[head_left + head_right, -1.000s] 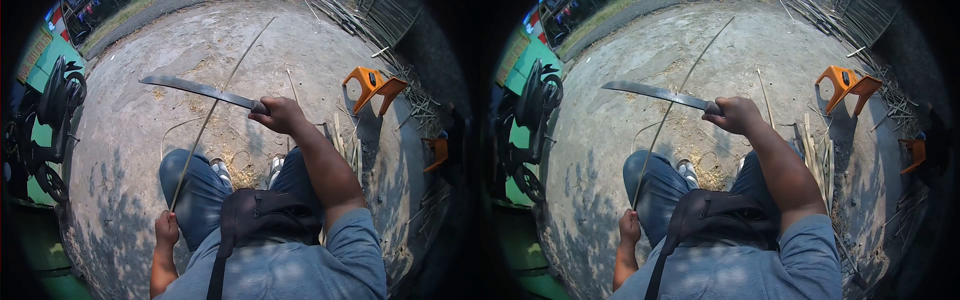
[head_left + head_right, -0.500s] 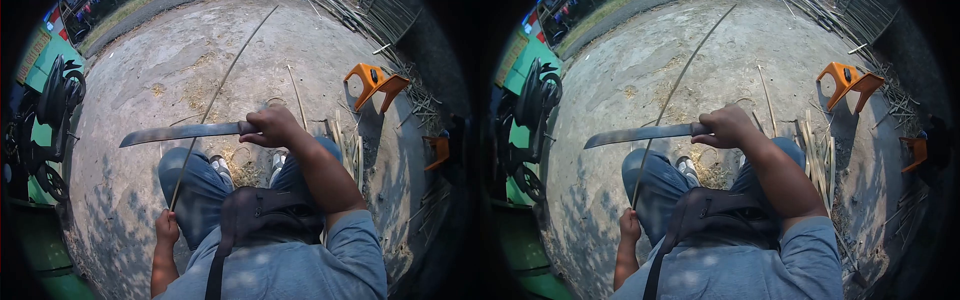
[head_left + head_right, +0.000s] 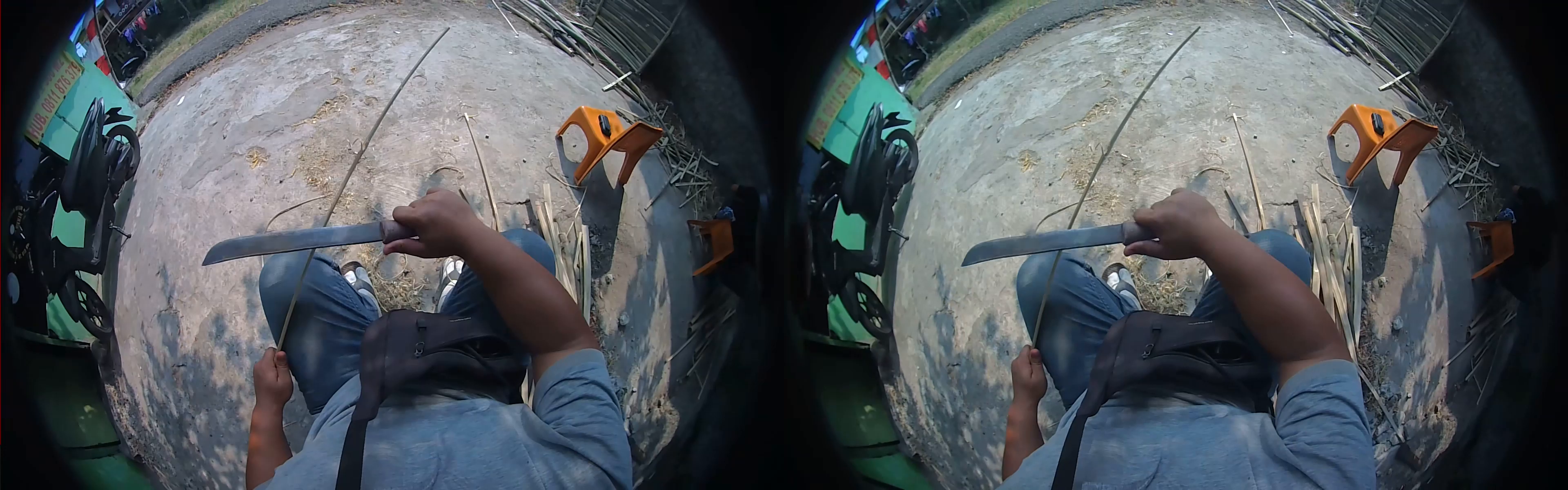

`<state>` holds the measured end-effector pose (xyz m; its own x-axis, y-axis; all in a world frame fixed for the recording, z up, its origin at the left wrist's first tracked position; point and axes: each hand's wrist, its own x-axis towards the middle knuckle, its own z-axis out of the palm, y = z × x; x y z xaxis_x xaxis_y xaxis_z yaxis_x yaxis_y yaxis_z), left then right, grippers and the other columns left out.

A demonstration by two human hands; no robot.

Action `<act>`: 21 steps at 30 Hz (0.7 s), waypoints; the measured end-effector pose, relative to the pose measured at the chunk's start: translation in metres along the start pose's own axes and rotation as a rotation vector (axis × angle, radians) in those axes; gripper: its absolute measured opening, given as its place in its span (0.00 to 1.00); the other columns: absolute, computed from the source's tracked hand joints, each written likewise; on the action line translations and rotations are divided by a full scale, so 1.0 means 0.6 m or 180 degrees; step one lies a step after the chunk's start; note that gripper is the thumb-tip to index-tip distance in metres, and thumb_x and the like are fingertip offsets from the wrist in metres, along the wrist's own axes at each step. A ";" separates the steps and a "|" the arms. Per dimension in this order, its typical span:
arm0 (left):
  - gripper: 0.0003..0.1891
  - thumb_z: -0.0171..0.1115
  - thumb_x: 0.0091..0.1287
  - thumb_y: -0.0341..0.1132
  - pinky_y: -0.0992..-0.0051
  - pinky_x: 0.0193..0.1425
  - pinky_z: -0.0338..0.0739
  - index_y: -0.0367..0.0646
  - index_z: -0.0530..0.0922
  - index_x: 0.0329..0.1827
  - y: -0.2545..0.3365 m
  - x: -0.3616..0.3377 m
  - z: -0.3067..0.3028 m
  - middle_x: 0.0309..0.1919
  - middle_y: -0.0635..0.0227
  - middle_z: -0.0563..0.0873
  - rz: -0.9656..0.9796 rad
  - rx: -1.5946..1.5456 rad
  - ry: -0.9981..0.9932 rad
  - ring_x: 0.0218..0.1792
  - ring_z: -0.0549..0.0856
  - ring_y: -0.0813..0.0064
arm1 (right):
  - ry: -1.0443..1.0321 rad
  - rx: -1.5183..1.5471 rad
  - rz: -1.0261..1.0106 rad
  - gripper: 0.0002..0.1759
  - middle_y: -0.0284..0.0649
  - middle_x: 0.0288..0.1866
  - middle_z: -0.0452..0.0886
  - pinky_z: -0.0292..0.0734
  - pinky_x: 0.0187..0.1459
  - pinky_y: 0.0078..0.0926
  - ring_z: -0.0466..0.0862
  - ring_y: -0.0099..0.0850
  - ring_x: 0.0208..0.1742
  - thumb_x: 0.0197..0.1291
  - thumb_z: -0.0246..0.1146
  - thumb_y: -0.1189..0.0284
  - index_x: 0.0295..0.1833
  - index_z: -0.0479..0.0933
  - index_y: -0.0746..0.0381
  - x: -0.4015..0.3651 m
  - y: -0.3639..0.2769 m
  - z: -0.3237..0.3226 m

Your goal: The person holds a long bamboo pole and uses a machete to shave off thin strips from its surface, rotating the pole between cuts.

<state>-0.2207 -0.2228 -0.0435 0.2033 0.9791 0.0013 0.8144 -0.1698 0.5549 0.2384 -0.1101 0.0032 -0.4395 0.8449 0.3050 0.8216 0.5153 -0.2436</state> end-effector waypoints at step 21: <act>0.32 0.46 0.85 0.58 0.53 0.31 0.71 0.36 0.72 0.32 0.003 0.000 -0.008 0.21 0.47 0.77 0.0074 -0.0100 -0.0023 0.26 0.81 0.41 | 0.0308 -0.0008 0.0153 0.31 0.39 0.23 0.83 0.79 0.37 0.45 0.87 0.48 0.29 0.62 0.68 0.35 0.32 0.80 0.53 0.001 0.013 -0.005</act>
<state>-0.2222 -0.2226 -0.0386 0.2259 0.9741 0.0086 0.7921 -0.1889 0.5805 0.2457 -0.1061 0.0043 -0.3625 0.8507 0.3807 0.8419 0.4741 -0.2578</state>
